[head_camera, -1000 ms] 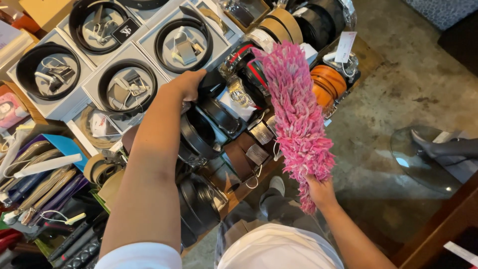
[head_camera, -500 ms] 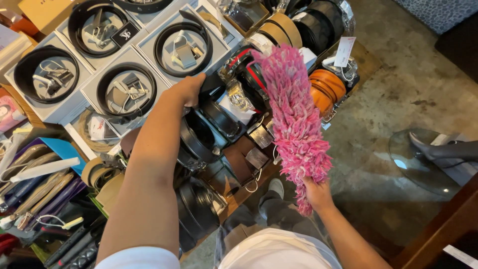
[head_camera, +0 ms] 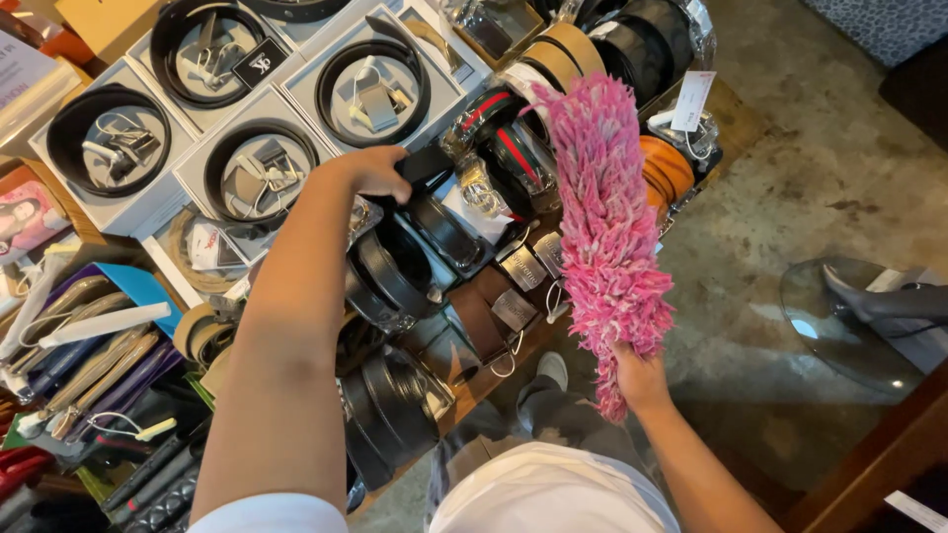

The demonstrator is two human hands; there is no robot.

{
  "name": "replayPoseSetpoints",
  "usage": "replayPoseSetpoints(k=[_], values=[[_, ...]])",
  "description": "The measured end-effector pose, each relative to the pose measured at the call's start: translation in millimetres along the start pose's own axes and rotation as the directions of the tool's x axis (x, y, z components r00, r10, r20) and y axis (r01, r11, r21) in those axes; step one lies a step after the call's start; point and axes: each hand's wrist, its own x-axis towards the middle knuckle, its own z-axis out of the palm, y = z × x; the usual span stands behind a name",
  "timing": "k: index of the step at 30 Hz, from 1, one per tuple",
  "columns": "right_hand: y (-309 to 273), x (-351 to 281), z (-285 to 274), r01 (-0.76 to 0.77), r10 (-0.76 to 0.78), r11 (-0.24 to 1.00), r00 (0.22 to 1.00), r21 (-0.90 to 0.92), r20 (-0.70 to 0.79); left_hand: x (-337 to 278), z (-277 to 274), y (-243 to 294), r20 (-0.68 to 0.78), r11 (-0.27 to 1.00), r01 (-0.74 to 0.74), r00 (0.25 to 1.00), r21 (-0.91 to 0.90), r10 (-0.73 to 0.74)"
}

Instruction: Dusting belts and wallets displayed on a retail table using a handheld duster.

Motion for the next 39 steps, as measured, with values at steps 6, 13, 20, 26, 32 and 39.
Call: replayPoseSetpoints(k=[6,13,20,26,32,39], values=[[21.4,1.2,6.0,0.011,-0.012,0.999,1.000,0.034,0.005,52.4,37.5,0.9,-0.188,0.993,-0.049,0.982,-0.106,0.028],[2.9,4.1,8.3,0.040,-0.041,0.999,0.997,0.008,0.058,28.8,14.5,4.9,-0.320,0.988,-0.106,0.945,-0.113,0.065],[26.7,24.0,5.6,0.297,-0.258,0.889,0.954,-0.347,0.156,-56.4,-16.8,16.1,-0.404,0.709,-0.296,0.915,-0.640,0.017],[-82.9,66.9,34.0,0.294,-0.276,0.944,0.952,-0.148,0.132,-129.7,-20.9,33.7,-0.543,0.458,-0.535,0.830,-0.710,0.127],[-159.1,125.5,68.6,0.038,-0.063,0.978,0.991,0.204,0.117,-156.4,0.9,43.5,-0.673,0.257,-0.696,0.717,-0.671,0.185],[-219.6,113.6,117.0,-0.174,0.043,0.859,0.961,0.481,0.272,-167.1,48.5,78.5,-0.722,-0.299,-0.665,0.674,-0.685,0.154]])
